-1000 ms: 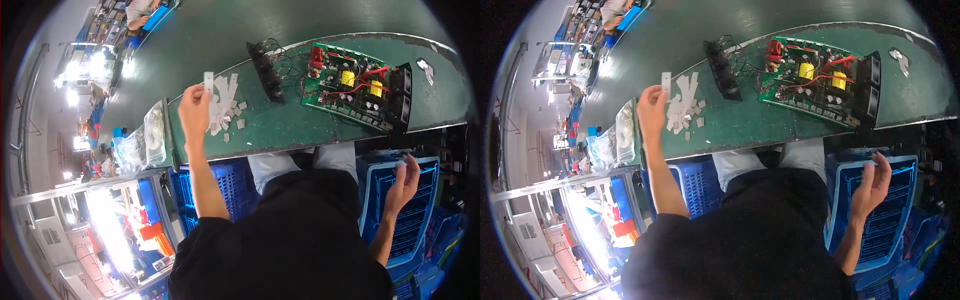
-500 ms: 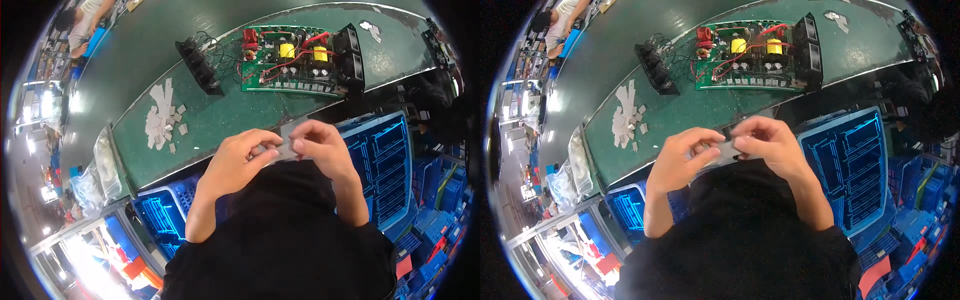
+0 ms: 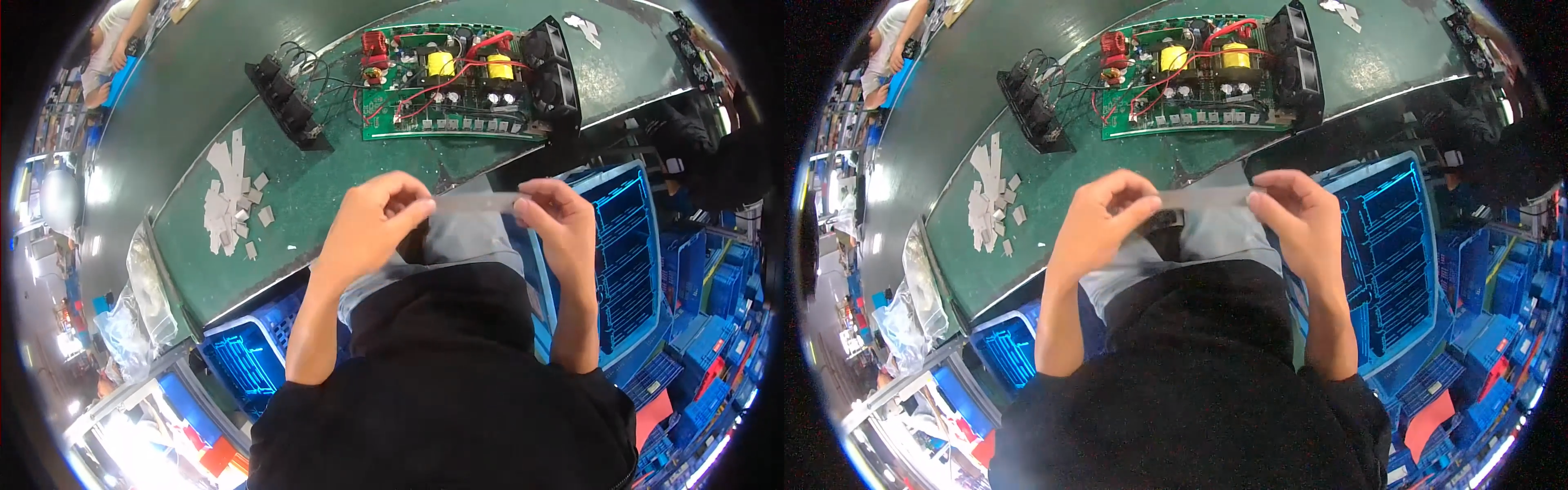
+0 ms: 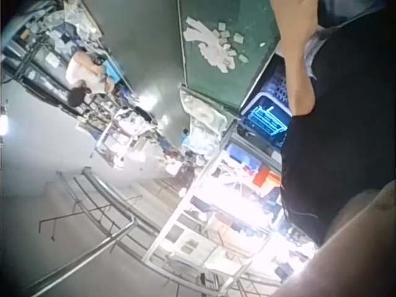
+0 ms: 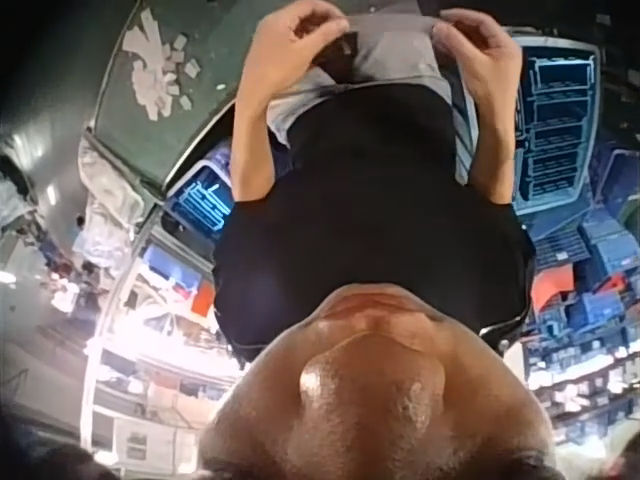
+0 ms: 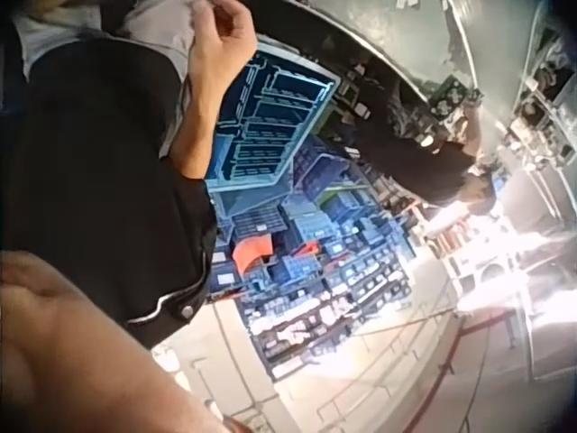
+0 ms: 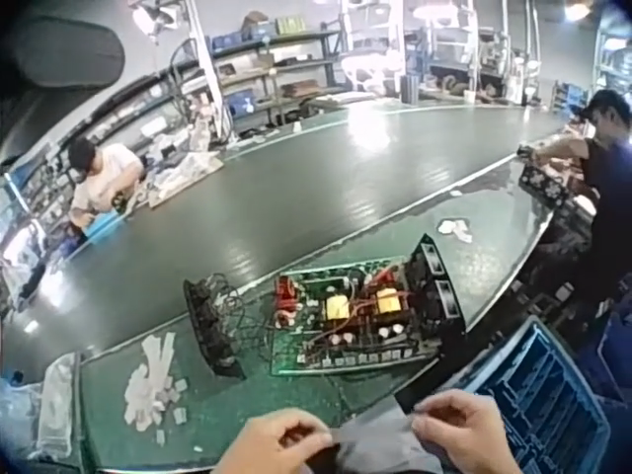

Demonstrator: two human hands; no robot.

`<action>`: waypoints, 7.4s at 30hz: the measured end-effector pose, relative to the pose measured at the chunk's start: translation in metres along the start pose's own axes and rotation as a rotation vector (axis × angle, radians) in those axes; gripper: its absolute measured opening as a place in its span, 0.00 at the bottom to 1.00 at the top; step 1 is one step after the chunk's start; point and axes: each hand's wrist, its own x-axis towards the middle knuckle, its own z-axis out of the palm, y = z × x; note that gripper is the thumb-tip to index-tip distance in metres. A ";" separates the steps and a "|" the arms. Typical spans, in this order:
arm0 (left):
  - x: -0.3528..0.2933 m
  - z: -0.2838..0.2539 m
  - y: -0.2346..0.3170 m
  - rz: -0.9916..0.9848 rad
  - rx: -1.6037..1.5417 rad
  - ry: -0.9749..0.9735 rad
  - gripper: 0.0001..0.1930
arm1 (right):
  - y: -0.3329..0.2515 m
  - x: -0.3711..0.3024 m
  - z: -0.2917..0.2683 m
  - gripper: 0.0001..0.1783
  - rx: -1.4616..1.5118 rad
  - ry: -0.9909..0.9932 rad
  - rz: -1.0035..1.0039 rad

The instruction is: File edges of a plastic housing and assemble an electronic circuit board into the housing by connecting wires and components.

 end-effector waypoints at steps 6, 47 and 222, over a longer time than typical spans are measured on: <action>0.032 0.019 -0.011 0.154 0.125 0.238 0.08 | 0.006 0.030 0.005 0.08 -0.050 0.195 -0.170; 0.099 0.035 -0.029 0.191 0.074 0.632 0.09 | 0.045 0.098 0.027 0.10 -0.293 0.518 -0.386; -0.077 -0.144 -0.053 -0.206 -0.281 1.066 0.08 | -0.138 0.268 0.149 0.10 -1.322 -0.332 -0.681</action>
